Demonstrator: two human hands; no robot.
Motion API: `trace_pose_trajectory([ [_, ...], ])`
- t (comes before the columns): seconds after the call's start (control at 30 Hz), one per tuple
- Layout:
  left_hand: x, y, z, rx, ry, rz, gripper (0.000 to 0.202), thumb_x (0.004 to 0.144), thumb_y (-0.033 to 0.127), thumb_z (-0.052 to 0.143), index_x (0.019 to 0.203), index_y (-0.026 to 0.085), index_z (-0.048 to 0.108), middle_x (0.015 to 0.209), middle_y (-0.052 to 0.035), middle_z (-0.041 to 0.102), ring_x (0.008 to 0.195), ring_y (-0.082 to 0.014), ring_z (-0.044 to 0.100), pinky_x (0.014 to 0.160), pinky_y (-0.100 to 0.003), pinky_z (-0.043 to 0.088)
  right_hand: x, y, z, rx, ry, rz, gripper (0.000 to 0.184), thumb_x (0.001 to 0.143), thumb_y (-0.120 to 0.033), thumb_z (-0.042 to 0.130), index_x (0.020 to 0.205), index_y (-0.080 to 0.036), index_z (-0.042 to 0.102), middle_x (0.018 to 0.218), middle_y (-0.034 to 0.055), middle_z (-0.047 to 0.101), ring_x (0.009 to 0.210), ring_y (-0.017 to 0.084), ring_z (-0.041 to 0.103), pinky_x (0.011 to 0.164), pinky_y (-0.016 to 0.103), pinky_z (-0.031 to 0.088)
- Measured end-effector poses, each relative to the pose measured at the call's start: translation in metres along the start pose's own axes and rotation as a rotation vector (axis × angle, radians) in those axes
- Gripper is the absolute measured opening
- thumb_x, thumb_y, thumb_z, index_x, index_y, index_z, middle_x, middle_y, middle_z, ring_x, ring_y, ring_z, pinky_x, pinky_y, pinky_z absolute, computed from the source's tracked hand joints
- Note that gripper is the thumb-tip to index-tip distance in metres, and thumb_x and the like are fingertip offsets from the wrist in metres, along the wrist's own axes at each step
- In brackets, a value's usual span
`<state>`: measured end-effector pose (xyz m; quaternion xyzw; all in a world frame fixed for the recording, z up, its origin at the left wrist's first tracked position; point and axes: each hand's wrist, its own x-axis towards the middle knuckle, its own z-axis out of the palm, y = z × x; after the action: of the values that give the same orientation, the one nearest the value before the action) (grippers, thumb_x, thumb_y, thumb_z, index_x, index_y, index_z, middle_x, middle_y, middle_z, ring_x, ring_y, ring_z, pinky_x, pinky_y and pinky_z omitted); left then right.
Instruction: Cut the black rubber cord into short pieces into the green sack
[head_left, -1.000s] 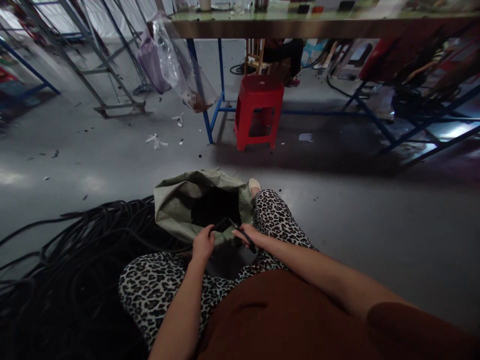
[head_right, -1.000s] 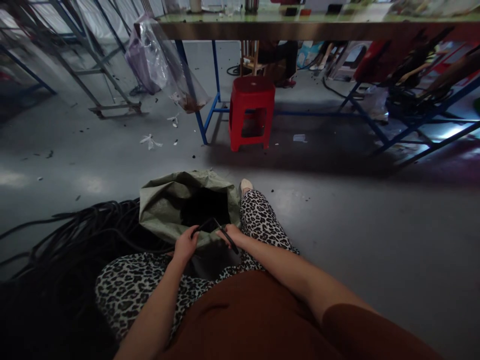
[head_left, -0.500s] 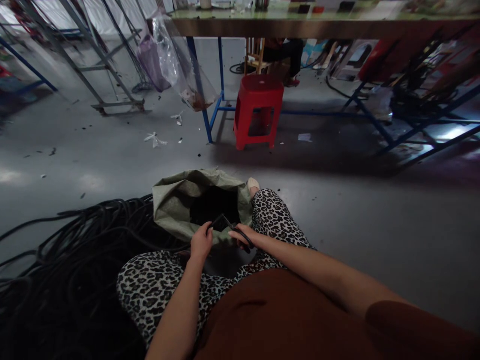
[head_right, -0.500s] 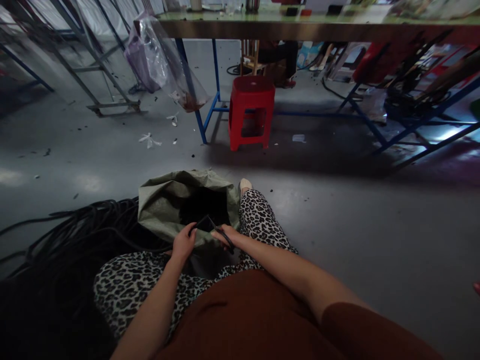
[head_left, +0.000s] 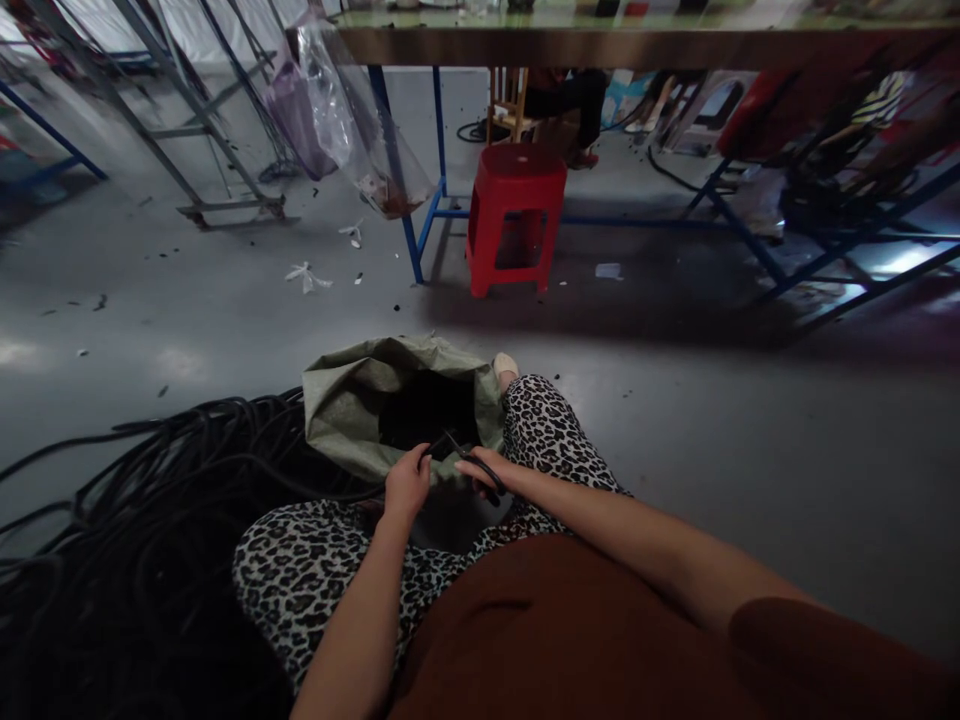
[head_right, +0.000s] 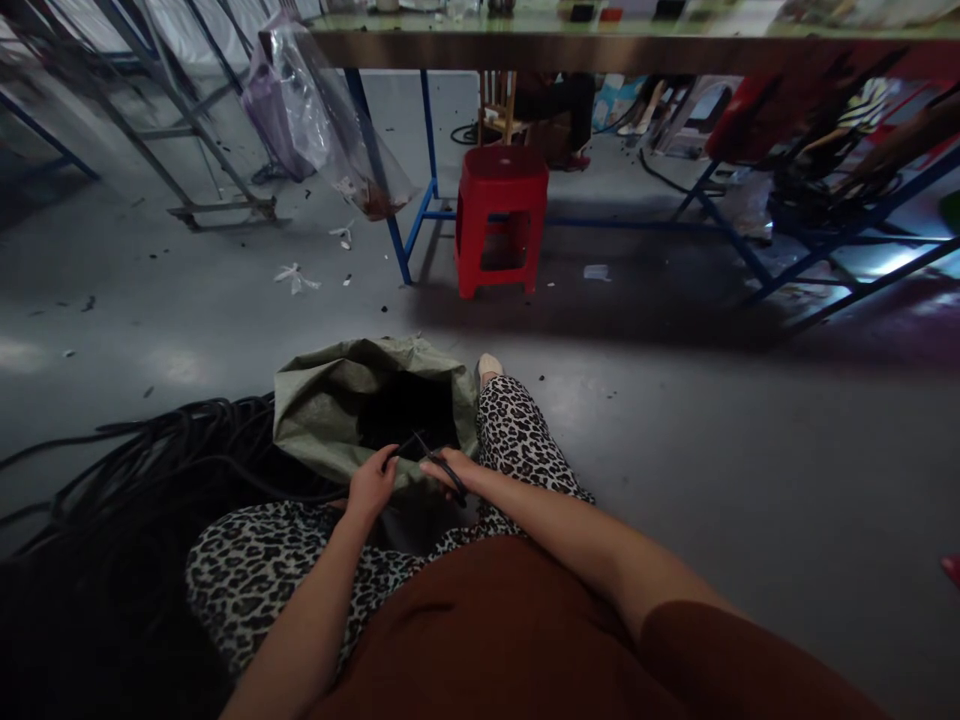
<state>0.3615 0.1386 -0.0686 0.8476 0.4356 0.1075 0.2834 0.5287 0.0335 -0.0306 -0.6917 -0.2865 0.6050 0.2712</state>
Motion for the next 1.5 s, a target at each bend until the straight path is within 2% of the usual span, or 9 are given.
trace_pose_trajectory([
  [0.33, -0.001, 0.002, 0.001, 0.032, -0.049, 0.019, 0.034, 0.087, 0.025, 0.047, 0.117, 0.018, 0.062, 0.112, -0.0092, 0.069, 0.101, -0.0211, 0.065, 0.090, -0.035, 0.051, 0.002, 0.002, 0.000, -0.003, -0.016, 0.021, 0.029, 0.094, -0.039, 0.052, 0.097, -0.011, 0.055, 0.050, -0.0035, 0.053, 0.037, 0.009, 0.051, 0.037, 0.015, 0.037],
  [0.6, -0.002, 0.003, 0.001, 0.051, -0.044, 0.031, 0.033, 0.087, 0.025, 0.046, 0.115, 0.018, 0.063, 0.111, -0.0085, 0.069, 0.100, -0.0210, 0.065, 0.089, -0.034, 0.051, 0.000, -0.004, 0.001, 0.034, 0.022, 0.060, 0.027, 0.094, -0.036, 0.053, 0.099, -0.010, 0.056, 0.050, -0.0036, 0.053, 0.038, 0.009, 0.051, 0.037, 0.015, 0.038],
  [0.8, -0.001, 0.003, 0.001, 0.056, -0.052, 0.026, 0.033, 0.088, 0.025, 0.046, 0.116, 0.018, 0.062, 0.112, -0.0084, 0.069, 0.102, -0.0211, 0.064, 0.090, -0.034, 0.050, 0.003, 0.001, 0.000, 0.034, 0.009, 0.050, 0.033, 0.092, -0.042, 0.055, 0.099, -0.011, 0.055, 0.052, -0.0027, 0.054, 0.038, 0.009, 0.051, 0.035, 0.014, 0.036],
  [1.13, -0.001, 0.003, 0.001, 0.047, -0.047, 0.035, 0.033, 0.088, 0.024, 0.046, 0.116, 0.018, 0.062, 0.112, -0.0088, 0.069, 0.102, -0.0207, 0.064, 0.091, -0.033, 0.050, 0.004, 0.002, 0.000, 0.066, -0.006, 0.058, 0.026, 0.095, -0.036, 0.051, 0.102, -0.011, 0.054, 0.052, -0.0037, 0.054, 0.037, 0.008, 0.051, 0.036, 0.014, 0.038],
  [1.5, -0.001, 0.002, 0.003, 0.026, -0.104, 0.033, 0.033, 0.088, 0.025, 0.047, 0.117, 0.018, 0.061, 0.115, -0.0081, 0.068, 0.105, -0.0197, 0.063, 0.093, -0.033, 0.049, 0.009, 0.008, 0.004, -0.011, 0.020, 0.036, 0.029, 0.096, -0.038, 0.044, 0.093, -0.011, 0.055, 0.046, -0.0040, 0.051, 0.030, 0.010, 0.049, 0.032, 0.015, 0.036],
])
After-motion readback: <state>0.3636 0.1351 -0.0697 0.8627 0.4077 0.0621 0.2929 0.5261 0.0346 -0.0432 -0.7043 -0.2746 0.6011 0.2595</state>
